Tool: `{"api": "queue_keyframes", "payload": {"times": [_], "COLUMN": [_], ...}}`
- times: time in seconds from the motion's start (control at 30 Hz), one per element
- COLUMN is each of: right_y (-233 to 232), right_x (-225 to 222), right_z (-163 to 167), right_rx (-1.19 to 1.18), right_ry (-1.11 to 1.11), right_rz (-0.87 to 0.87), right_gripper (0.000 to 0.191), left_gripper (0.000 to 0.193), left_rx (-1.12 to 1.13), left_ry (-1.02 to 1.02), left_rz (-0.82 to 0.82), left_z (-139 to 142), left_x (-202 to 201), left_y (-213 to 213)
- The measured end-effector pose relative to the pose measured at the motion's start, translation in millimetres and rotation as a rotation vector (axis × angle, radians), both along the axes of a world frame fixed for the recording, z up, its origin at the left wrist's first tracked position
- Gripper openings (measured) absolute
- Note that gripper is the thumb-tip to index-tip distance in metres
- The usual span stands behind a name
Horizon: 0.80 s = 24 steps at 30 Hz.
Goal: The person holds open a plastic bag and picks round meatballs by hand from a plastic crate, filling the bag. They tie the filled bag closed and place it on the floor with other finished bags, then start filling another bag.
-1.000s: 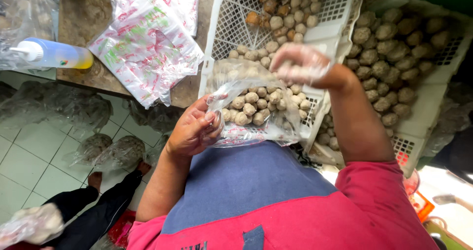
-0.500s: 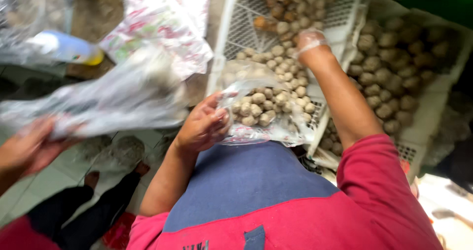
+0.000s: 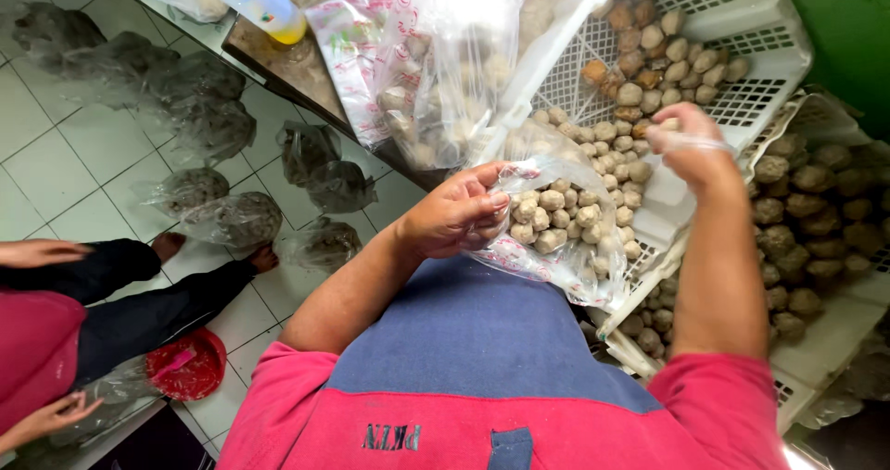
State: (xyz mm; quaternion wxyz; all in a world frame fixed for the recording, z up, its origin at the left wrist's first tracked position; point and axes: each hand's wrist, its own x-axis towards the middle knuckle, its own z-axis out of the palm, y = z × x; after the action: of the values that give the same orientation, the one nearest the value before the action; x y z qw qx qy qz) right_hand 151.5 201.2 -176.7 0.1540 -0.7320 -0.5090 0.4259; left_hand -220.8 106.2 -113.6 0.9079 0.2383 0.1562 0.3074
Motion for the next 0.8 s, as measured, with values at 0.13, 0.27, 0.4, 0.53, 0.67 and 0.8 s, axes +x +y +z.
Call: {"api": "queue_keyframes", "payload": {"times": [0.13,0.27,0.4,0.53,0.67,0.8], "right_y": [-58,-104,-102,-48,-2,26], "right_x": [1,-32,-42,2,28,41], "right_z": [50,73,61,31,2,-23], "right_rx": [0.103,0.462,0.598,0.449,0.335,0.258], "right_ry": [0.916,0.396,0.299,-0.264,-0.842,-1.023], "right_rz": [-0.044,0.751,0.804,0.353,0.438,0.576], "right_gripper": [0.017,0.032,0.039,0.02,0.023,0.015], "left_gripper": [0.048,0.051,0.052,0.053,0.053,0.054], "left_rx": [-0.054,-0.1,-0.109,-0.096,-0.064,-0.085], "left_ry": [-0.046,-0.048,-0.019,-0.034,-0.025,0.003], "left_rz": [0.016,0.02,0.038,0.056,0.088,0.113], "left_z": [-8,-13,-15,-19,-22,-21], "left_x": [-1,6,6,7,11,15], "left_y": [-6,-13,-16,-18,-21,-23]}}
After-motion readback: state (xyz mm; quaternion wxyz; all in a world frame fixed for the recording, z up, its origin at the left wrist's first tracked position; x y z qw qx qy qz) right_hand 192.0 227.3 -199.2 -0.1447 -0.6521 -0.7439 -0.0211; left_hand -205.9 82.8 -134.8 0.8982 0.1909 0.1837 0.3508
